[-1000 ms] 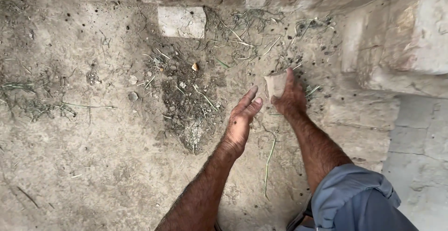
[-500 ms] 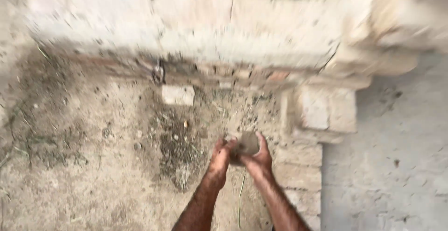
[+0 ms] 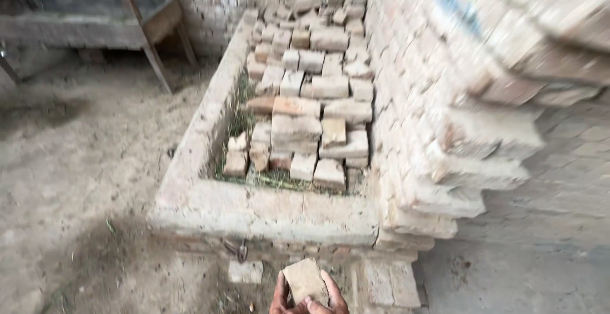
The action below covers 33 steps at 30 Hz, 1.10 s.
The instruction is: Moving bricks and preparing a wall segment for repair or construction.
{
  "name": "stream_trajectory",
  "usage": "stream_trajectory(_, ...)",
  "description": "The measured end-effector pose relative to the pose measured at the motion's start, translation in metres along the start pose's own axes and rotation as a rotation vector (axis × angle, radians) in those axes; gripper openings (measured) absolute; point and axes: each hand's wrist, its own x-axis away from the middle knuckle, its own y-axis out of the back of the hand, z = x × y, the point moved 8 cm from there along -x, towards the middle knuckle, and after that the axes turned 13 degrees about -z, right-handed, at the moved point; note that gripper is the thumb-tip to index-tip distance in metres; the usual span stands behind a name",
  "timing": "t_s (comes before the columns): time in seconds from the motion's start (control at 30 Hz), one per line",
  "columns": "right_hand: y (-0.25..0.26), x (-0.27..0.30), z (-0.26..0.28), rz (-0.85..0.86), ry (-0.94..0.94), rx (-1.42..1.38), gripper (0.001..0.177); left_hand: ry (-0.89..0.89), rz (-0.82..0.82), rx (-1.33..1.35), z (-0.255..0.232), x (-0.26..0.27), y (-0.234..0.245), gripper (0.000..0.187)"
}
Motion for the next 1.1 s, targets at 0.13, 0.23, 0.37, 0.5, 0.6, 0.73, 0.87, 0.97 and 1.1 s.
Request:
stream_trajectory(0.13,-0.026,-0.006,0.083,-0.040,0.091,0.285,0.077,0.004,0.033,-0.065,-0.098,-0.007,-0.032,0.102)
stream_trajectory(0.23,-0.034,0.005,0.119,-0.288,-0.054,0.118,0.068,0.090,0.014,-0.022,-0.179,0.013,-0.058,0.099)
stream_trajectory(0.37,-0.086,0.040,0.218,-0.393,0.070,0.023,0.060,0.339,-0.076,0.016,-0.313,0.053,-0.098,0.091)
stream_trajectory(0.5,-0.107,0.059,0.270,-0.477,-0.015,-0.025,0.058,0.379,0.018,-0.035,-0.346,0.049,-0.122,0.075)
stream_trajectory(0.6,-0.109,0.046,0.296,-0.489,-0.048,-0.037,0.056,0.348,0.071,-0.028,-0.340,0.023,-0.141,0.068)
stream_trajectory(0.73,-0.084,0.005,0.308,-0.461,-0.018,0.001,0.055,0.373,0.044,-0.028,-0.329,-0.013,-0.170,0.067)
stream_trajectory(0.87,-0.074,-0.035,0.333,-0.440,0.000,-0.046,0.055,0.304,0.055,-0.096,-0.337,-0.036,-0.204,0.075)
stream_trajectory(0.97,-0.066,-0.063,0.344,-0.453,-0.018,-0.024,0.058,0.304,0.060,-0.134,-0.332,-0.062,-0.224,0.082)
stream_trajectory(1.1,-0.053,-0.086,0.347,-0.448,-0.050,0.036,0.065,0.314,0.098,-0.219,-0.330,-0.079,-0.245,0.090)
